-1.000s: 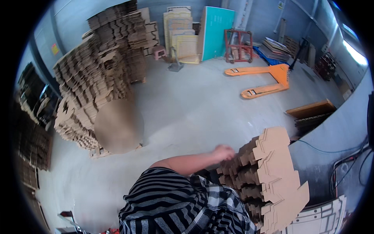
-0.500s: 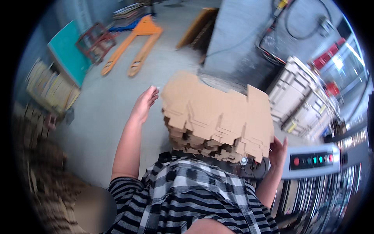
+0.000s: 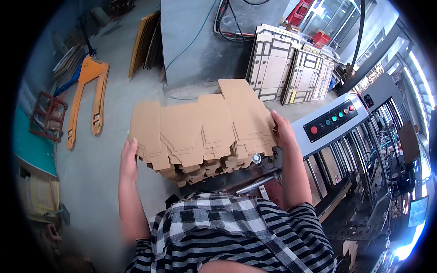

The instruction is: The person picks up flat cardboard box blanks from a stack and places them into a machine. The machine folds and glues the blanks into boxes. The person then retrieves the finished boxes from the machine and stacks them on a pallet.

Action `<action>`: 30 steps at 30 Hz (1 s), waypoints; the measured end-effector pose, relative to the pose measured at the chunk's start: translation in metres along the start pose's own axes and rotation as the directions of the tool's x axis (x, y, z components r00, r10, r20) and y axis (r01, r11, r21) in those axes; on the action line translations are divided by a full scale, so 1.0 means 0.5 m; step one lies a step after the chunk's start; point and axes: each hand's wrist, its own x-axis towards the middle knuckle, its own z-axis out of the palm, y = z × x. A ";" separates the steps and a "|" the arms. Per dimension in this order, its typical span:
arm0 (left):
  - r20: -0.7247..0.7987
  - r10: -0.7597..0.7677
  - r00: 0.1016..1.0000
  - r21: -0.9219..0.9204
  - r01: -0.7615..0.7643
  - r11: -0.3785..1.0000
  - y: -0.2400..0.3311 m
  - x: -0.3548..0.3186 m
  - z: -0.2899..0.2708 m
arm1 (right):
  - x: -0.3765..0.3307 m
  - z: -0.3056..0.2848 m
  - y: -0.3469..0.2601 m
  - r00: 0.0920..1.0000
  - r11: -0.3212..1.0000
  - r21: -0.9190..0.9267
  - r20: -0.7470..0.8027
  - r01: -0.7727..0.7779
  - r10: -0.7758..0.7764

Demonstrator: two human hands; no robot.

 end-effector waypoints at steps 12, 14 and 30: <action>-0.100 -0.054 0.993 -0.207 0.032 0.978 -0.022 0.028 -0.031 | 0.038 -0.009 -0.004 0.997 0.982 -0.172 -0.037 -0.076 0.070; -0.042 -0.083 0.996 -0.212 0.072 0.975 -0.018 0.042 -0.021 | 0.080 -0.017 0.022 0.990 0.982 -0.143 0.045 -0.125 0.133; -0.062 0.016 0.998 -0.063 -0.020 0.998 -0.025 0.027 0.015 | 0.048 0.017 -0.058 0.995 0.971 -0.234 0.098 0.046 -0.024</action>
